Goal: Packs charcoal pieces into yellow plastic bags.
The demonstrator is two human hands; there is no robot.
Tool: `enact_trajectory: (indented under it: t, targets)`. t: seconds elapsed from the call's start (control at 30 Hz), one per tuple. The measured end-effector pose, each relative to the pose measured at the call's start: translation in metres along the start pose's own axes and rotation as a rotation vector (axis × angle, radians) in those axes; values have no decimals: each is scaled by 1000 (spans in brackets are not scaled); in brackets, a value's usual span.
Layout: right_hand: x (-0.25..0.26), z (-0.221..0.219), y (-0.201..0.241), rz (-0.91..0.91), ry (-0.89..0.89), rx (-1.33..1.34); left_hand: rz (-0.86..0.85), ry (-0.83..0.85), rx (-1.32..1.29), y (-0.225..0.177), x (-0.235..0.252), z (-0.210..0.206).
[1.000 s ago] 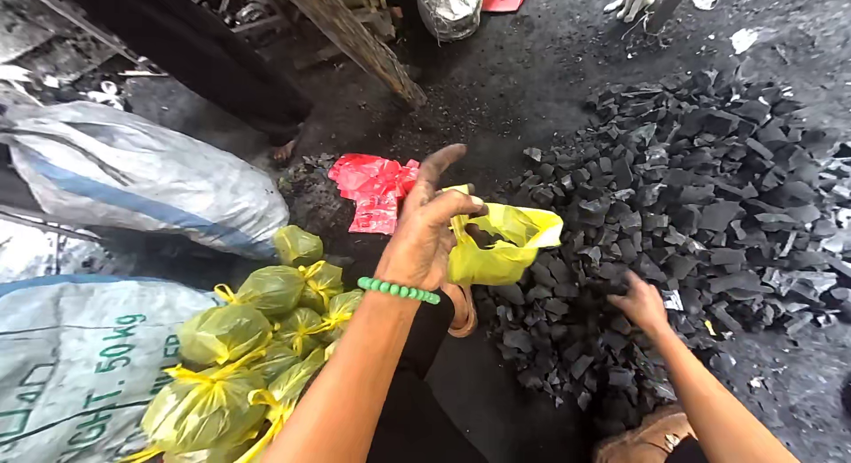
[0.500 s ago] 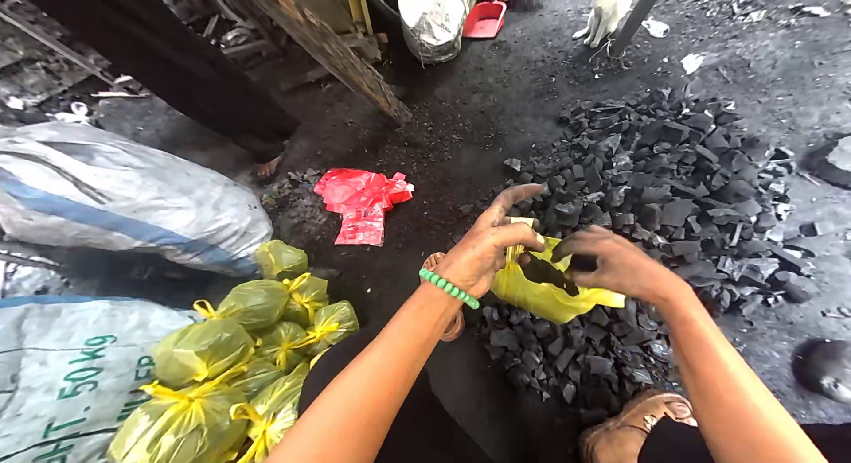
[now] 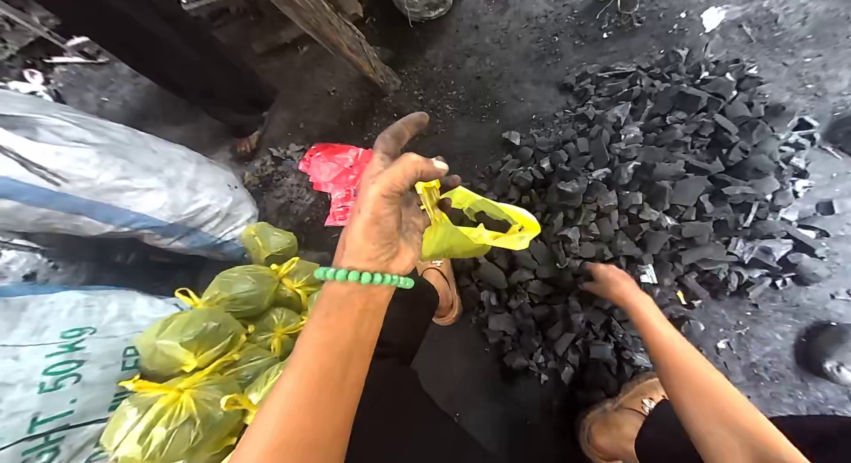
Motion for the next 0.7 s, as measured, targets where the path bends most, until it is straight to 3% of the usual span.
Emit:
enact_trajectory:
  t: [0.17,0.3,0.4,0.47,0.53,0.57,0.63,0.7]
  targets:
    - [15,-40,31,-58,-100,-113,-53,-49,69,0,6,12]
    - [-2,-14,24,-79,-160,35,-19,-23,71,3,4,11]
    - [-27,26,23,-5,-371,525,45,28,31,5,0,4]
    - [-49,50,36,177,-488,1031,88,93,16,9,-2,-4]
    - [-70,73,65,453,-436,1417,113,153,9,14,-3,-14]
    - [-79,81,80,587,-365,1459,131,186,8,16,-4,-19]
    - [-91,90,101,754,-253,1225,169,261,11,20,-7,-29]
    - [-93,93,111,750,-158,832,211,333,4,23,-11,-38]
Point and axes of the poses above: each hand's wrist, its own x-axis towards the middle knuckle, its own z-axis out of the back of the hand, y = z × x, the point moved 2 cm from there along x, towards the middle knuckle, and after that the axes turned 2 degrees about y, right-handed, at the moved point
